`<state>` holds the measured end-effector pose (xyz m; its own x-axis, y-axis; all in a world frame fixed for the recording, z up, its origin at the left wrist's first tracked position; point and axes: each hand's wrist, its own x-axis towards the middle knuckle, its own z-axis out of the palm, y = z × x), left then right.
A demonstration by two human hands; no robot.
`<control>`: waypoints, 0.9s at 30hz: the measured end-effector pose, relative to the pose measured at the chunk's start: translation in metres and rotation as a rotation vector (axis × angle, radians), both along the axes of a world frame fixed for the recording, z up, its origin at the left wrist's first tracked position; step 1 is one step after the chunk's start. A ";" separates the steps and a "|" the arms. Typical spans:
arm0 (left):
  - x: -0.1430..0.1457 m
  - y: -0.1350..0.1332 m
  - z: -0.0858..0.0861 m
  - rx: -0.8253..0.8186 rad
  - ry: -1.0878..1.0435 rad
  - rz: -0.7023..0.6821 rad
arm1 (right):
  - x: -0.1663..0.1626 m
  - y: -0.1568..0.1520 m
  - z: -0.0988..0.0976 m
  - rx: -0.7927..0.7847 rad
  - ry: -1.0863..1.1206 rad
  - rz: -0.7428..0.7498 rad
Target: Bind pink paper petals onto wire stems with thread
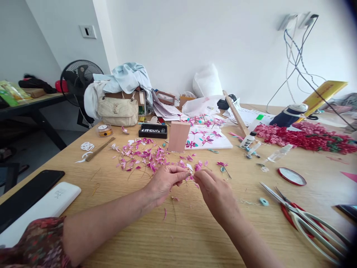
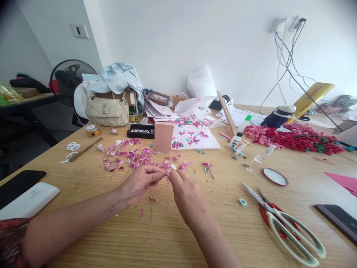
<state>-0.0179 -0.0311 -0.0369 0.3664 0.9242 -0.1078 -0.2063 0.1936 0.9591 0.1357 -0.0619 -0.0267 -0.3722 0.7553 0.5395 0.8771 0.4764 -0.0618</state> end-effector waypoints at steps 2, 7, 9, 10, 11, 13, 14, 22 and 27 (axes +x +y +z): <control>-0.001 0.001 0.000 0.158 0.101 0.038 | -0.004 -0.001 0.001 -0.046 0.056 -0.039; -0.005 0.003 -0.001 0.755 0.337 0.079 | -0.009 0.001 0.012 -0.351 0.342 -0.085; -0.006 0.003 -0.002 0.860 0.352 0.054 | -0.007 0.004 0.017 -0.493 0.379 -0.122; -0.006 0.004 -0.002 0.856 0.352 0.055 | -0.004 0.005 0.019 -0.539 0.363 -0.145; -0.005 0.004 -0.003 0.814 0.347 0.070 | -0.001 0.006 0.022 -0.559 0.330 -0.174; -0.004 0.005 -0.004 0.630 0.314 0.107 | 0.007 0.004 0.027 -0.530 0.240 -0.250; -0.003 0.005 -0.004 0.504 0.275 0.112 | 0.010 0.001 0.030 -0.473 0.196 -0.295; -0.001 -0.001 0.004 -0.166 -0.111 0.028 | 0.003 -0.031 0.022 0.205 0.060 0.006; -0.001 -0.004 0.008 -0.183 -0.159 -0.039 | 0.009 -0.010 -0.006 0.189 -0.150 0.124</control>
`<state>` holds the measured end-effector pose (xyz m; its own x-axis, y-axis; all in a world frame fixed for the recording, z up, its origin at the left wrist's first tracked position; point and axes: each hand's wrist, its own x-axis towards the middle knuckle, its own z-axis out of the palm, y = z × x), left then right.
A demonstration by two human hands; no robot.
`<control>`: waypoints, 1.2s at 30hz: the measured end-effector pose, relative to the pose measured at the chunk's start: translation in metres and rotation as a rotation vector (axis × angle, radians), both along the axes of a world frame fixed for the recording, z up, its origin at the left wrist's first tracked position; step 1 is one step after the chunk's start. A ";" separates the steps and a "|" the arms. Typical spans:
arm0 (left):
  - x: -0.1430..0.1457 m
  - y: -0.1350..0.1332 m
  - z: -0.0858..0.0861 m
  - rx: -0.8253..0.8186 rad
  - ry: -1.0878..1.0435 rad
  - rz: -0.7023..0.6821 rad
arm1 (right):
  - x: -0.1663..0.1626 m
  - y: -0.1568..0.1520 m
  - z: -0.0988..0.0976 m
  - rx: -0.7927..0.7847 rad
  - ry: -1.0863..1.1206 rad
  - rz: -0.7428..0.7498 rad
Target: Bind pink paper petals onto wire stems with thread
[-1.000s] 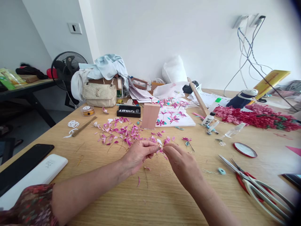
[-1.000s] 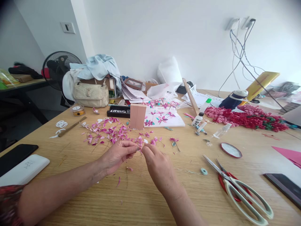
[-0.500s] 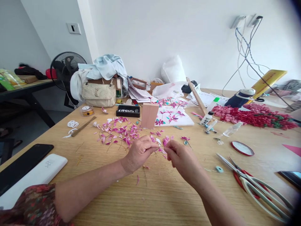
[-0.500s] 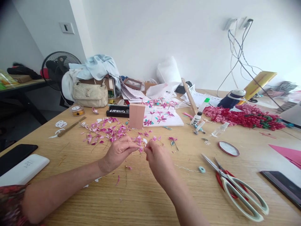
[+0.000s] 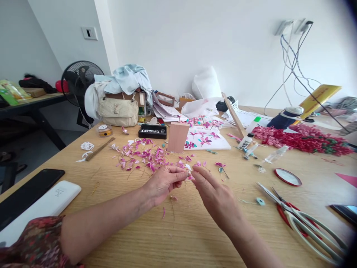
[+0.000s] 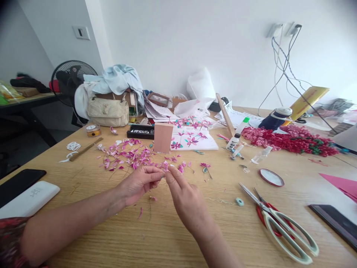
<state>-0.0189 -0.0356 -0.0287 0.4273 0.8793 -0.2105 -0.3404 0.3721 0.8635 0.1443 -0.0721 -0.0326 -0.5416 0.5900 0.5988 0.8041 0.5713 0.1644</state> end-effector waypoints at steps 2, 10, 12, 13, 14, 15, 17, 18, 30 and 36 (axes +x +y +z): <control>0.000 0.000 0.000 0.006 0.003 -0.009 | 0.003 0.005 -0.001 0.012 -0.006 0.020; 0.002 0.001 -0.007 0.367 0.264 0.048 | -0.012 -0.001 0.011 -0.376 0.460 -0.154; 0.000 0.001 -0.010 0.662 0.376 0.114 | -0.017 0.001 0.013 -0.624 0.703 -0.211; 0.000 0.002 -0.011 0.799 0.411 0.141 | -0.018 0.004 0.013 -0.750 0.816 -0.223; -0.001 0.002 -0.013 0.903 0.433 0.159 | -0.017 0.006 0.013 -0.858 0.910 -0.226; -0.002 0.003 -0.014 0.965 0.445 0.168 | -0.016 0.009 0.014 -0.933 0.976 -0.231; -0.002 0.005 -0.016 0.966 0.459 0.183 | -0.009 0.014 0.016 -0.983 1.003 -0.264; -0.002 0.005 -0.016 0.915 0.460 0.192 | -0.004 0.015 0.017 -0.964 0.967 -0.297; 0.000 0.005 -0.010 0.056 0.071 0.062 | -0.008 -0.010 0.020 -0.017 0.210 -0.016; -0.001 0.004 -0.010 0.031 0.031 0.013 | 0.001 0.012 -0.002 -0.097 0.095 0.032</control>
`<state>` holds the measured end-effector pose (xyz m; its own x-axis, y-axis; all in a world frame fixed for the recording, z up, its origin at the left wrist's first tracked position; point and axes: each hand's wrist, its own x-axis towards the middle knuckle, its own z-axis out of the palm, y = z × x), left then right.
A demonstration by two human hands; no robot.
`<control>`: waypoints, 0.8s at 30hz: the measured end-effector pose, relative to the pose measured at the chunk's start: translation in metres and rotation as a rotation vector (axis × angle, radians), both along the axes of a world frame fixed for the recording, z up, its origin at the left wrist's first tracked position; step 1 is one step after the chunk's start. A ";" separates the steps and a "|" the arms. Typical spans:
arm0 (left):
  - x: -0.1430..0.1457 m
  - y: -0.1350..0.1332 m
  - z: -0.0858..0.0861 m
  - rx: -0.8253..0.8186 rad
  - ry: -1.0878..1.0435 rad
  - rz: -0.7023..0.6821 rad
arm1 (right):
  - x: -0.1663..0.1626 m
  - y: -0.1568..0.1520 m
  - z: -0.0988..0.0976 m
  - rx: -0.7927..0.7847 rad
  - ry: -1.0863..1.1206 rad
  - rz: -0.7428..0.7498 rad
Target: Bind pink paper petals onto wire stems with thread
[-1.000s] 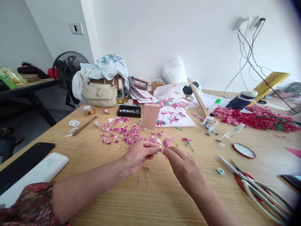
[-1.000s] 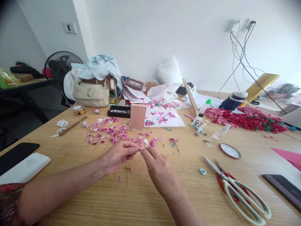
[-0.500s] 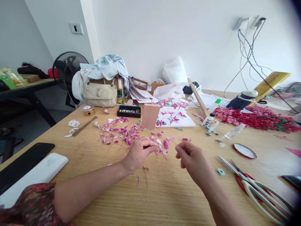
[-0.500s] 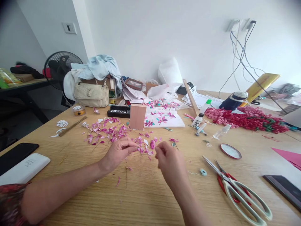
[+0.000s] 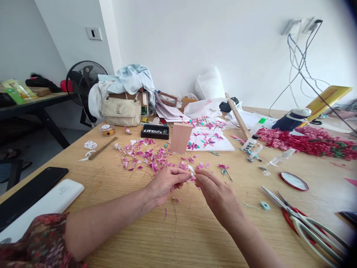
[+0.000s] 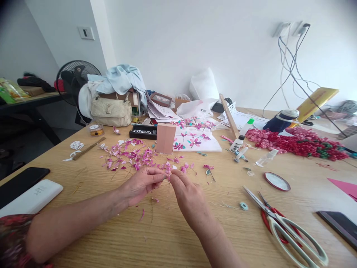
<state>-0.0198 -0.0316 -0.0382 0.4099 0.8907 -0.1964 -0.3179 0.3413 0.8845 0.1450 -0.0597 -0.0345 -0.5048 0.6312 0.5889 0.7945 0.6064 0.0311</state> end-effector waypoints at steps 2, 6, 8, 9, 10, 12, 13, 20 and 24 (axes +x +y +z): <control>0.001 0.000 0.000 0.012 0.020 0.000 | -0.001 -0.001 0.004 -0.048 0.027 -0.010; 0.002 0.000 -0.001 0.156 0.162 0.022 | -0.011 -0.006 0.012 -0.172 0.199 -0.124; 0.002 0.001 -0.002 0.361 0.279 0.051 | -0.015 -0.005 0.014 -0.308 0.327 -0.201; 0.001 0.001 -0.003 0.488 0.333 0.067 | -0.017 -0.004 0.014 -0.404 0.392 -0.235; 0.000 0.001 -0.004 0.613 0.375 0.081 | -0.018 -0.002 0.014 -0.513 0.454 -0.263; -0.001 0.002 -0.006 0.794 0.426 0.100 | -0.016 0.002 0.014 -0.716 0.552 -0.300; -0.002 0.003 -0.008 0.830 0.441 0.108 | -0.013 0.005 0.015 -0.779 0.580 -0.314; -0.001 0.008 -0.012 0.358 0.313 0.136 | 0.015 -0.012 0.037 -0.395 0.426 -0.484; 0.000 0.005 -0.010 0.104 0.134 0.109 | 0.004 -0.055 0.057 0.011 0.473 -0.291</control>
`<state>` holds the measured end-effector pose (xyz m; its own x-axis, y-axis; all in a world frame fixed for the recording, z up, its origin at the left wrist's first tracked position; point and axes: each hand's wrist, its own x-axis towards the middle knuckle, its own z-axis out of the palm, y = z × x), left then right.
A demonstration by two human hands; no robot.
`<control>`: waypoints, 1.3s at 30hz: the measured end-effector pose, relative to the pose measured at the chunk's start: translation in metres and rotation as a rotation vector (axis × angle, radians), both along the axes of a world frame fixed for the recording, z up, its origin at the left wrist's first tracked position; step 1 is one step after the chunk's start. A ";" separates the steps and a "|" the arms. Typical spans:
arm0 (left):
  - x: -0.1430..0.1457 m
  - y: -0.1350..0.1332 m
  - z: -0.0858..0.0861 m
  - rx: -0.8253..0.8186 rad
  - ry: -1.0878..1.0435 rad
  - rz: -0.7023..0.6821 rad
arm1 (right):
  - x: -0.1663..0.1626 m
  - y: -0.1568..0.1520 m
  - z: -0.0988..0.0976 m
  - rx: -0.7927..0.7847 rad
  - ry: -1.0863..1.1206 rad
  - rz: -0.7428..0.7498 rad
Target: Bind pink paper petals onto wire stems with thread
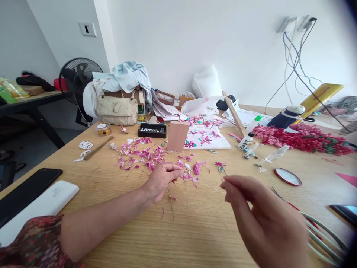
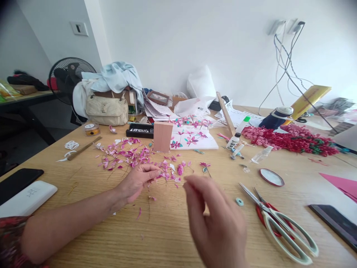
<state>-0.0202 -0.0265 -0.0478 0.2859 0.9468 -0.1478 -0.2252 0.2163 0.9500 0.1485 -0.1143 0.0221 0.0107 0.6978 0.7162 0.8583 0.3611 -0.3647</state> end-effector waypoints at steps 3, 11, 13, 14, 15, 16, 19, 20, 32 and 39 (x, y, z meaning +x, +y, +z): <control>-0.001 -0.003 0.004 -0.043 -0.070 0.013 | -0.013 -0.013 0.002 0.088 -0.109 0.176; -0.001 -0.004 0.013 -0.130 -0.157 -0.075 | 0.002 0.042 -0.045 0.058 -0.508 0.260; -0.001 -0.003 0.013 -0.135 -0.185 -0.098 | 0.005 0.051 -0.049 0.033 -0.610 0.279; -0.001 -0.002 0.012 -0.137 -0.198 -0.106 | 0.005 0.055 -0.049 0.023 -0.642 0.288; -0.001 -0.002 0.012 -0.137 -0.207 -0.113 | 0.005 0.058 -0.049 0.019 -0.657 0.297; -0.002 -0.002 0.011 -0.134 -0.212 -0.119 | 0.005 0.060 -0.048 0.021 -0.660 0.307; -0.002 -0.001 0.009 -0.122 -0.201 -0.126 | 0.003 0.065 -0.044 0.036 -0.626 0.355; -0.002 0.000 0.009 -0.119 -0.195 -0.125 | 0.002 0.066 -0.043 0.027 -0.605 0.373; -0.006 0.013 0.005 0.645 0.345 0.058 | -0.020 0.087 -0.043 -0.731 0.493 0.306; -0.004 0.021 0.002 0.362 0.262 0.164 | 0.000 0.090 -0.058 -0.542 0.846 0.217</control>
